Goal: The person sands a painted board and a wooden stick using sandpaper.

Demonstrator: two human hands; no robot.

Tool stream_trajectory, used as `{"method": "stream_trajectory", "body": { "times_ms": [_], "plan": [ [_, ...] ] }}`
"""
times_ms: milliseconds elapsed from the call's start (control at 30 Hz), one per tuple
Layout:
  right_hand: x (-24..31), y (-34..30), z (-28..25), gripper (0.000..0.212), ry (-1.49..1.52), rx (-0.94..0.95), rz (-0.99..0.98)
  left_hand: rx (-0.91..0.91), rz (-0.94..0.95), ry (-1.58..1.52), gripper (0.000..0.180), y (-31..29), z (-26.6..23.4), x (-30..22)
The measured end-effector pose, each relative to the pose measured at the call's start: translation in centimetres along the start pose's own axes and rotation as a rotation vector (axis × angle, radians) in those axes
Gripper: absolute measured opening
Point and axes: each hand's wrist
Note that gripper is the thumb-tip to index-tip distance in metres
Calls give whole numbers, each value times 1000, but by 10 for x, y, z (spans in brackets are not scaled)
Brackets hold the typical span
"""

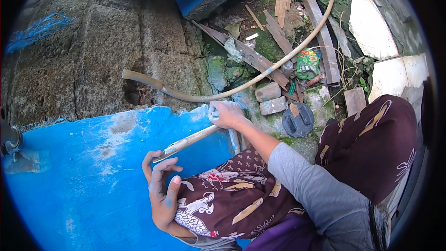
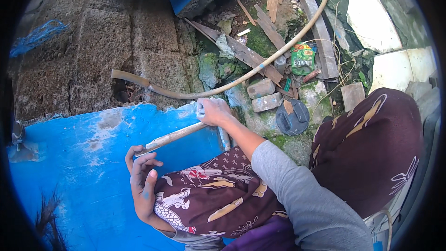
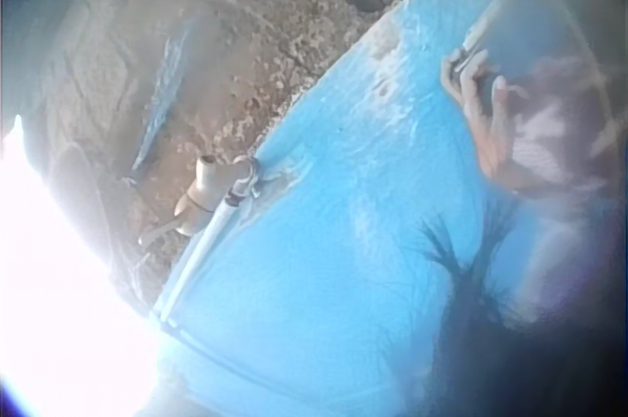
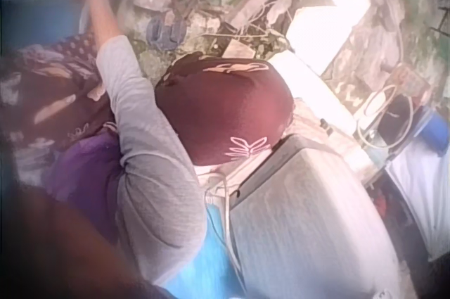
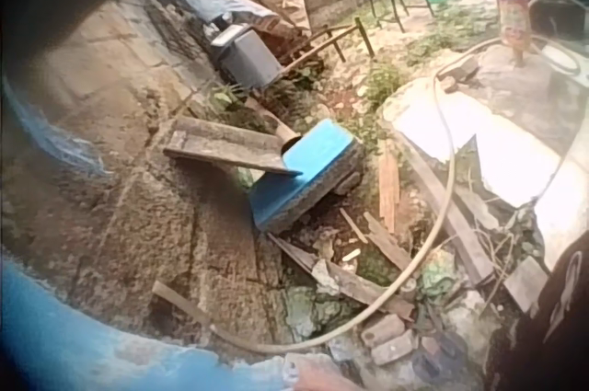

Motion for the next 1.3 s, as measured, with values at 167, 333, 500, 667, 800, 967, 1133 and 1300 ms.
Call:
{"method": "stream_trajectory", "body": {
  "times_ms": [167, 333, 500, 667, 800, 967, 1133, 1300],
  "plan": [
    [27, -4, 1, 26, 209, 65, -152, -9, 2, -14, 35, 0, 1, -1],
    [17, 2, 6, 26, 173, 35, -164, 0, 23, 4, 35, 2, 1, -2],
    [5, 2, 7, 29, -14, -75, -59, 1, 17, 10, 35, 2, 2, 0],
    [4, 1, 4, 32, 56, -70, 34, -1, 26, 1, 35, 2, 2, -1],
    [28, 5, -7, 30, 193, 13, -113, 2, 21, -3, 34, 1, 1, 0],
    [46, 4, -16, 29, 183, 80, -211, 7, 20, 1, 35, 1, 0, 0],
    [30, -3, 0, 21, 74, 17, -152, 9, 22, 13, 35, 2, 0, -1],
    [34, -7, 2, 18, -57, -39, -175, 3, 13, 4, 35, 2, 1, -2]
  ]
}}
Point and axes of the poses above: each hand's wrist, its own y-axis towards the middle knuckle, its own z-axis out of the palm, x = y × z, and after that the axes turned 13 degrees about y, right-handed
